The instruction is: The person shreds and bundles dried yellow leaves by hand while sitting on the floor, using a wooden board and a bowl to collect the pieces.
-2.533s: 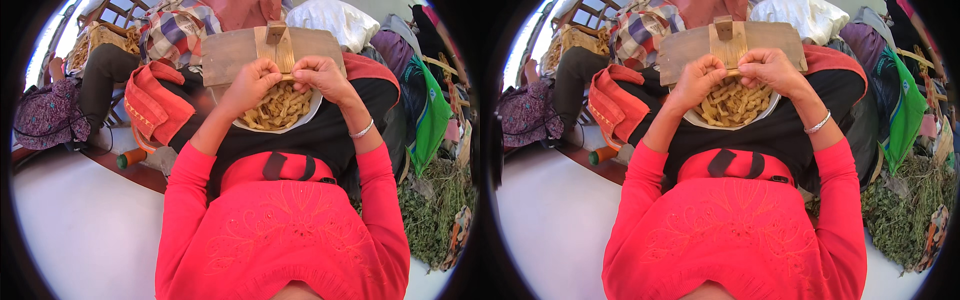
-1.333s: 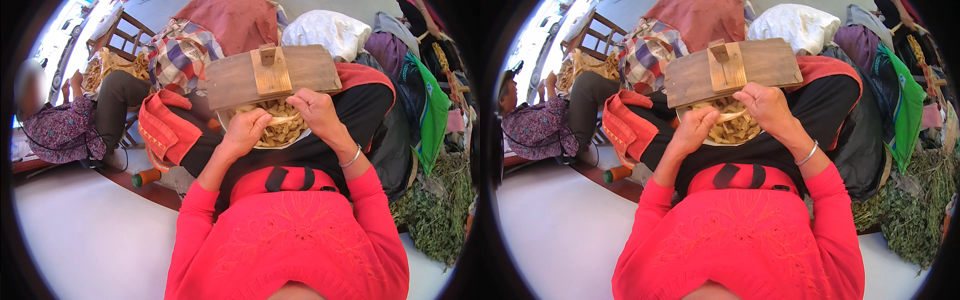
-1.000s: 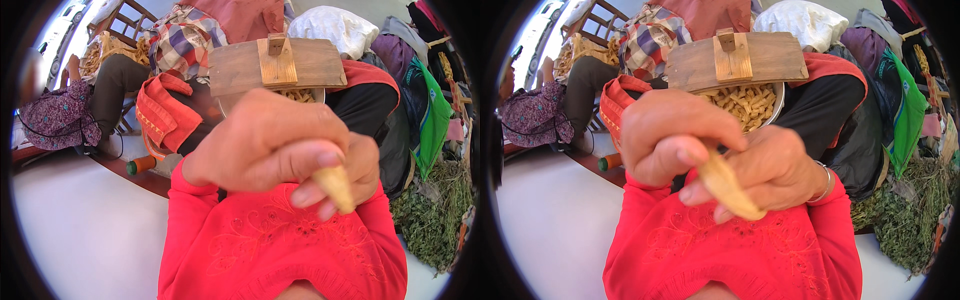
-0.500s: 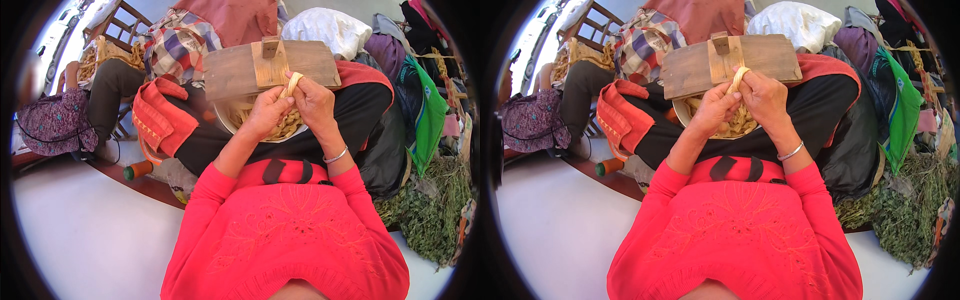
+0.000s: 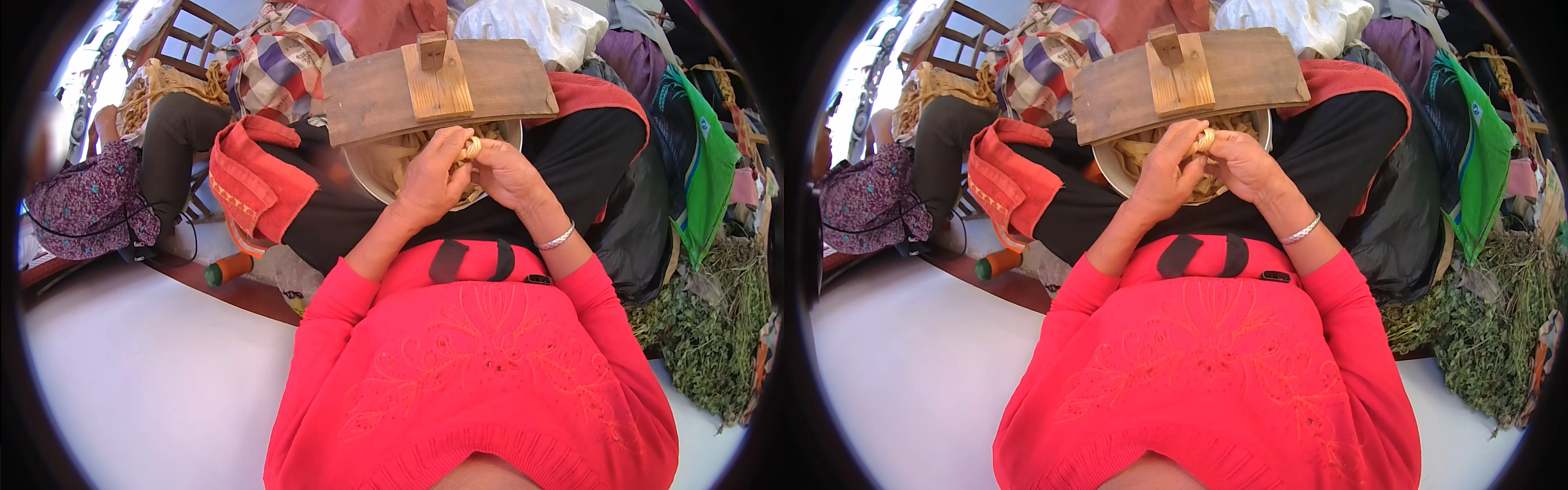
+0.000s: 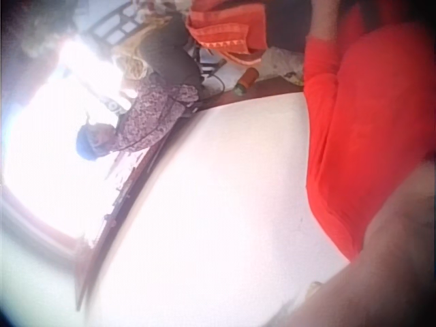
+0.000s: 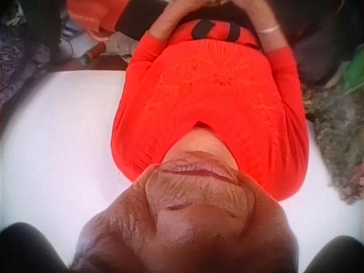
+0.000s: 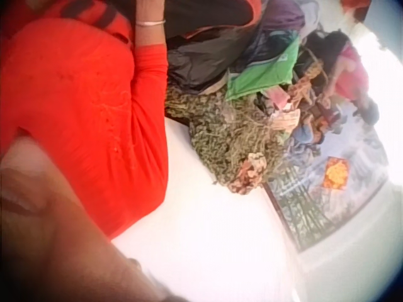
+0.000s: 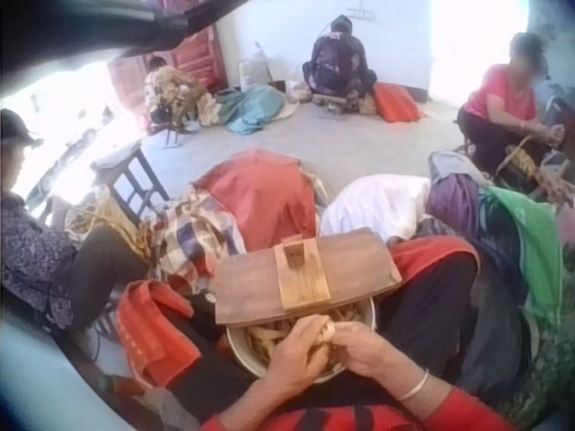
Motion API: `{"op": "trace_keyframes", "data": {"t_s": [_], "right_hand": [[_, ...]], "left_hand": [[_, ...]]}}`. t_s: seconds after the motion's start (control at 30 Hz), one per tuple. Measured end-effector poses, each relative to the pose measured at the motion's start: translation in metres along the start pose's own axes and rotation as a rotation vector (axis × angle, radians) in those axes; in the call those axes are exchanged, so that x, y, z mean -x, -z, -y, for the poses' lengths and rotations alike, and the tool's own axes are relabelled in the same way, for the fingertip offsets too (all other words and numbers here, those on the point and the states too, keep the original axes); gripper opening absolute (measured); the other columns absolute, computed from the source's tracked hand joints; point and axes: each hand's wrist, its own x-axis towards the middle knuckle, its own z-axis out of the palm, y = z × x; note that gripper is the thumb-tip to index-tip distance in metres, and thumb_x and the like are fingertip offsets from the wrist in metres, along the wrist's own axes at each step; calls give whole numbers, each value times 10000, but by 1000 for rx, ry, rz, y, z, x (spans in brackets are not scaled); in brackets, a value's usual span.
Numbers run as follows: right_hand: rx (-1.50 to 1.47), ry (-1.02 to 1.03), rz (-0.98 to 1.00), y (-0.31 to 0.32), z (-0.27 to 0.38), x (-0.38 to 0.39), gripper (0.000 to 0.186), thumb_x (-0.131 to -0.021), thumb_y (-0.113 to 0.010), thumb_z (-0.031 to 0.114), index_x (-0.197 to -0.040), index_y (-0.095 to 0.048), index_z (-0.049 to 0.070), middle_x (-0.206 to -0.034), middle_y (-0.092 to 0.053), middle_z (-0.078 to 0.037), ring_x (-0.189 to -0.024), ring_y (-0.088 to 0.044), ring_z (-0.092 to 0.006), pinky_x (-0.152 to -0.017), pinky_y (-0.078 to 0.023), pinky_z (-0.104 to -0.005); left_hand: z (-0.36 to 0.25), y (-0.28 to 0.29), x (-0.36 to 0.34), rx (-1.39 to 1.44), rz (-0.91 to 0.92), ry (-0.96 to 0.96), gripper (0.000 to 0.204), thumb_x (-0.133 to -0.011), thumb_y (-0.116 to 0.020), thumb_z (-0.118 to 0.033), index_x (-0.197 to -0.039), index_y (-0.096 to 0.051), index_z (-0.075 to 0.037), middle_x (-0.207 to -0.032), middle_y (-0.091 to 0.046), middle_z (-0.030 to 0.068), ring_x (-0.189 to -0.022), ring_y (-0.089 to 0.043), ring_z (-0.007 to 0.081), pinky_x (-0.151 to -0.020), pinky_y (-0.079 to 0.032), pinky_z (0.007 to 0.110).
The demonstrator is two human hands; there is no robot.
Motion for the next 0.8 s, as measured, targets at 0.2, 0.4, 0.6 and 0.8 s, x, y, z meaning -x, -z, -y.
{"op": "trace_keyframes", "data": {"t_s": [0.2, 0.4, 0.6, 0.8], "right_hand": [[889, 614, -336, -31, 14, -7, 64, -800, -576, -15, -808, -617, -64, -1109, -579, -112, -939, -571, -200, -803, -457, -302], [1259, 863, -391, -38, 26, -1, 73, -809, -577, -36, -854, -630, -54, -1125, -546, -114, -947, -544, -184, -812, -436, -268], [710, 773, -418, -35, 23, -12, 80, -828, -576, -33, -847, -647, -63, -1156, -520, -66, -963, -521, -131, -824, -424, -237], [336, 610, -392, -21, 30, -8, 241, -863, -602, 46, -1092, -607, -32, -1193, -527, -37, -1030, -502, -95, -898, -412, -229]], "left_hand": [[-17, 5, -23, -228, -9, 156, 200, -856, -579, -145, -1015, -592, -24, -973, -598, 169, -850, -595, 370, -700, -483, 401], [9, -6, -28, -86, -70, 266, 169, -869, -552, -180, -859, -574, -13, -648, -557, 107, -651, -603, 315, -585, -474, 398], [-2, 2, -8, 1029, -11, 830, 160, -942, -532, -201, -1005, -577, -61, -687, -515, -37, -533, -387, 13, -473, -281, 155], [7, 21, 19, -115, -67, 89, 124, -880, -584, -76, -997, -566, -40, -762, -586, 65, -605, -558, 210, -550, -438, 289]]}}
